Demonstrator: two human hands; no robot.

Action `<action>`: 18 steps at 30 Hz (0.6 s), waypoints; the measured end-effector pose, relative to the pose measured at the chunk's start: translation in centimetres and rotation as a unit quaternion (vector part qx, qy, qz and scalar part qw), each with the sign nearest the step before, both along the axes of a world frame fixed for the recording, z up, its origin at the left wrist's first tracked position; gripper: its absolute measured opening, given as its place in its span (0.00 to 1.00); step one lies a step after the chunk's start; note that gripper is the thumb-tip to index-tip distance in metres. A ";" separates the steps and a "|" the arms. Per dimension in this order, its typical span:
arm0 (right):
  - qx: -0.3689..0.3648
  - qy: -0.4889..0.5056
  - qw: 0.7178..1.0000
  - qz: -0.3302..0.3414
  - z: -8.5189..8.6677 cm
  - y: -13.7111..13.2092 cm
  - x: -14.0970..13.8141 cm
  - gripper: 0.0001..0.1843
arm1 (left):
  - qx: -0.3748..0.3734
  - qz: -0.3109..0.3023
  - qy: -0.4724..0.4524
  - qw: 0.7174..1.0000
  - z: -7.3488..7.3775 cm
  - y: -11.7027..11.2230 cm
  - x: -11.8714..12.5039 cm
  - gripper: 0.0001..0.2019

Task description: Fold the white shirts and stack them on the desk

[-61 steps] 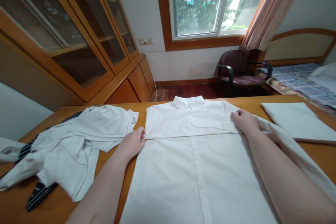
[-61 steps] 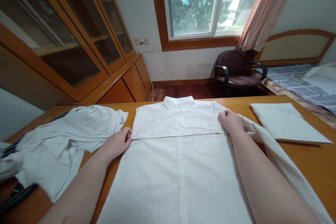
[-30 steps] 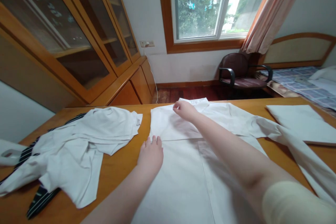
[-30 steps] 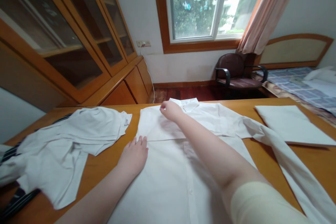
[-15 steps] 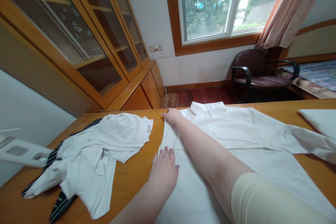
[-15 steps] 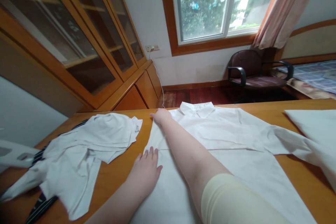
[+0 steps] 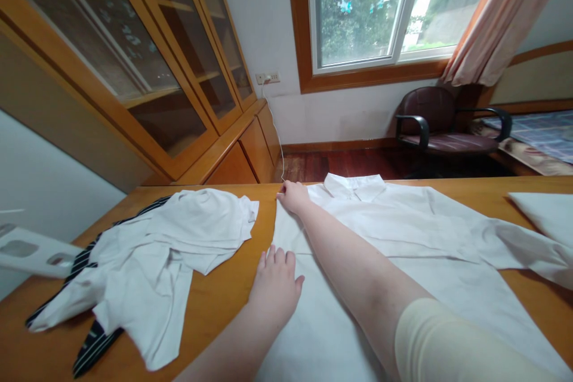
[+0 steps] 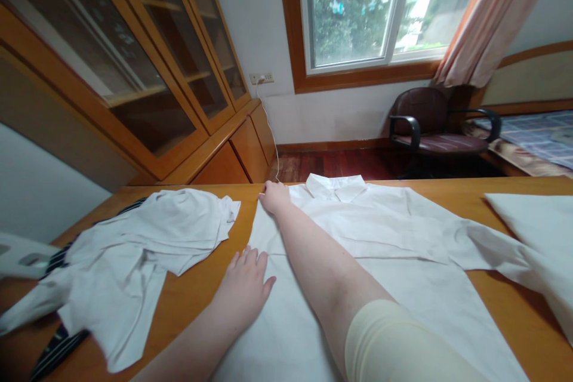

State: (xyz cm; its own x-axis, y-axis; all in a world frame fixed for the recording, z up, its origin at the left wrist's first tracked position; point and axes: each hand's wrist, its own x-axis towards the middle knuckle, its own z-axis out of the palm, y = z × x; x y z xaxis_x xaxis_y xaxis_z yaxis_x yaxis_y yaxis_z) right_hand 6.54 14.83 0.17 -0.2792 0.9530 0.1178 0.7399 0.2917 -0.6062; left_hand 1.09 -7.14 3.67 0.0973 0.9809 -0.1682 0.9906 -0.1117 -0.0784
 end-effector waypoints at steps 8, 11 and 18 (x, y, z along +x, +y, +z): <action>-0.020 0.079 0.995 0.051 -0.5 0.2 0.0 0.12 | -0.007 0.004 0.003 1.000 0.2 0.0 0.0 0.18; -0.035 0.090 0.994 0.059 -0.6 0.4 0.1 0.10 | -0.005 0.005 0.003 1.000 0.1 0.0 0.0 0.17; -0.055 0.106 0.989 0.089 -0.8 0.8 0.3 0.13 | 0.006 0.004 -0.007 1.000 -0.2 -0.1 0.0 0.16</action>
